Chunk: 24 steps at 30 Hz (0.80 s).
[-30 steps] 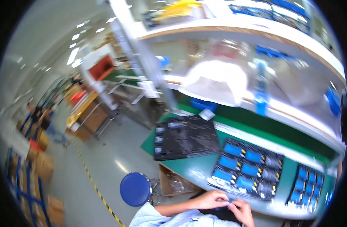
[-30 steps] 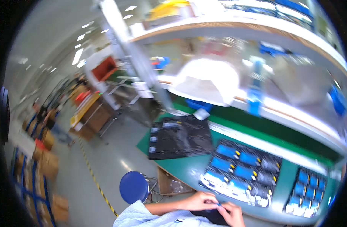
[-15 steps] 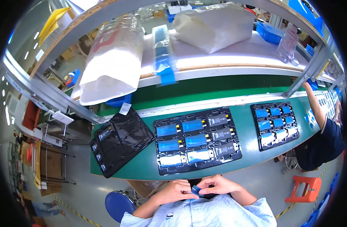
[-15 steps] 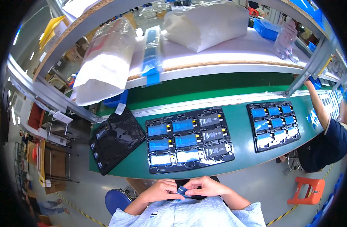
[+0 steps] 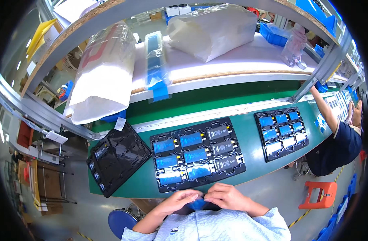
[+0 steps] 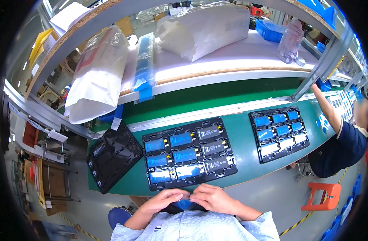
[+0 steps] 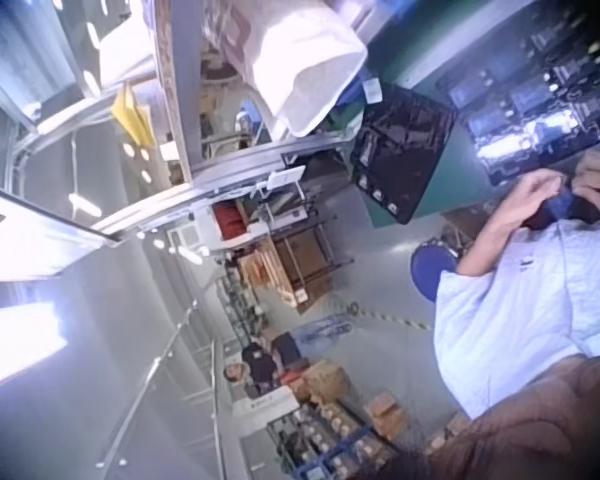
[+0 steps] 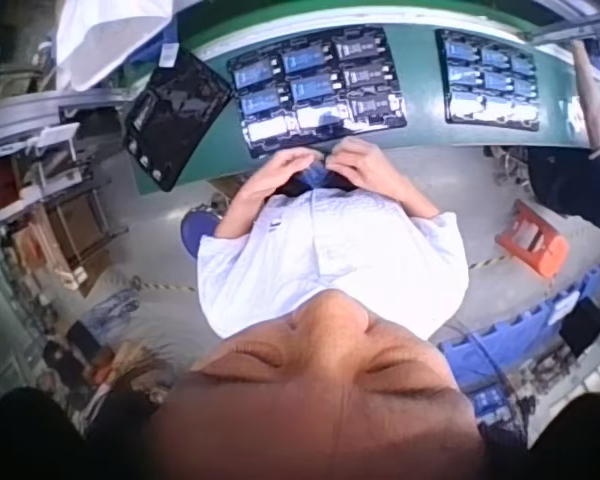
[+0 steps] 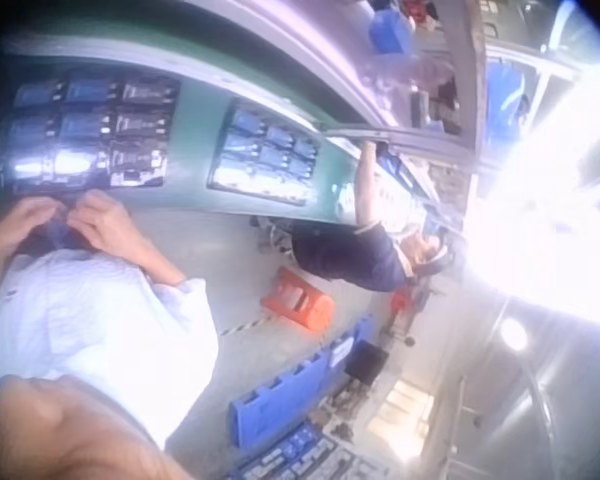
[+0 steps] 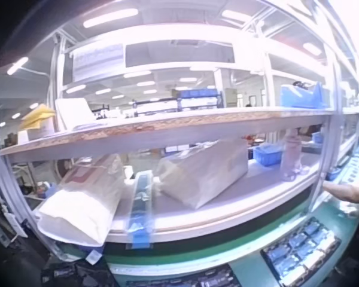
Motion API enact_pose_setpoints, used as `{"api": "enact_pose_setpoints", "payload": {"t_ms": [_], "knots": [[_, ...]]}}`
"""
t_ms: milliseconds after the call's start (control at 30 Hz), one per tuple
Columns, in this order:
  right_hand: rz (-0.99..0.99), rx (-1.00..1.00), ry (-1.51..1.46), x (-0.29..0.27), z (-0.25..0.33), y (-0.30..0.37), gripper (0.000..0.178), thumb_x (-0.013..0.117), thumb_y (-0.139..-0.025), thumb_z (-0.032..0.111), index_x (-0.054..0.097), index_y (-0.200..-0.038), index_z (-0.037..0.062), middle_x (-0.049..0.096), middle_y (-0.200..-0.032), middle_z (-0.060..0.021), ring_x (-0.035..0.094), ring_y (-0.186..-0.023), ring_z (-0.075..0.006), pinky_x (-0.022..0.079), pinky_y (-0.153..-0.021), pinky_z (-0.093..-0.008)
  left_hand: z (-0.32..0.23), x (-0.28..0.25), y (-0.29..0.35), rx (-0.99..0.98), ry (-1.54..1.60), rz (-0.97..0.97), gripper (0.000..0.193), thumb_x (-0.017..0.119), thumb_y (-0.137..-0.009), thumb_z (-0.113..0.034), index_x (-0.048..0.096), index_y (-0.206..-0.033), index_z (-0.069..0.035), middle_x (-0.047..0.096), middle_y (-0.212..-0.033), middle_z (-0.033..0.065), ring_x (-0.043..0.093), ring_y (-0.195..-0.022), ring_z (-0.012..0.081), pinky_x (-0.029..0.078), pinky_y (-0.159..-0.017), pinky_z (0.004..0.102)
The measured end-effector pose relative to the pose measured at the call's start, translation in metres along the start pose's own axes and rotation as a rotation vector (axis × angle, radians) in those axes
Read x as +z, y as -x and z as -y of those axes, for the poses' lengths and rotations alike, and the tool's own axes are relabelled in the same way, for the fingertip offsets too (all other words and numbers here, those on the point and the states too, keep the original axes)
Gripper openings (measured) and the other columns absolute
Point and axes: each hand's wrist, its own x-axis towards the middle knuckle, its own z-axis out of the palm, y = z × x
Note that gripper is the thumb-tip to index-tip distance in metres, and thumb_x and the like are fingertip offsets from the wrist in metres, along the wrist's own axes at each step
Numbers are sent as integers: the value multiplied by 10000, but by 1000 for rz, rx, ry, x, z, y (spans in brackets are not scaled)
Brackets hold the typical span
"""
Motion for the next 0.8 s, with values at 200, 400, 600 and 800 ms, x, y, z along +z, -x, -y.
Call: {"api": "enact_pose_setpoints", "payload": {"t_ms": [200,400,600,800], "knots": [[-5,-194,231,-14,1,-7,253,692,-693,36,653,-943,41,595,-919,-49,605,-822,-211,504,-686,-313,3,-8,-8,6,190,5,256,547,-980,-197,620,-1098,18,652,-1047,58,573,-939,96,457,-863,259],[-215,-315,268,-46,8,-14,167,701,-695,43,653,-855,39,626,-900,-69,617,-787,-229,506,-678,-319,-40,-26,1,396,506,-394,155,489,-992,-148,553,-1027,-12,659,-1015,203,669,-953,290,553,-860,441],[-649,486,-481,-100,-64,-32,173,652,-917,182,629,-885,13,597,-708,13,527,-605,-42,414,-541,-188,-95,-62,39,614,155,-643,168,486,-1005,-215,501,-975,-51,563,-637,64,527,-506,136,441,-506,244],[-537,607,-531,-108,-127,-68,170,681,-890,177,645,-882,11,617,-708,-2,544,-579,-53,416,-502,-204,-131,-37,7,450,-726,-524,130,557,-946,-109,628,-1019,-29,656,-759,76,616,-623,145,469,-558,273]]}}
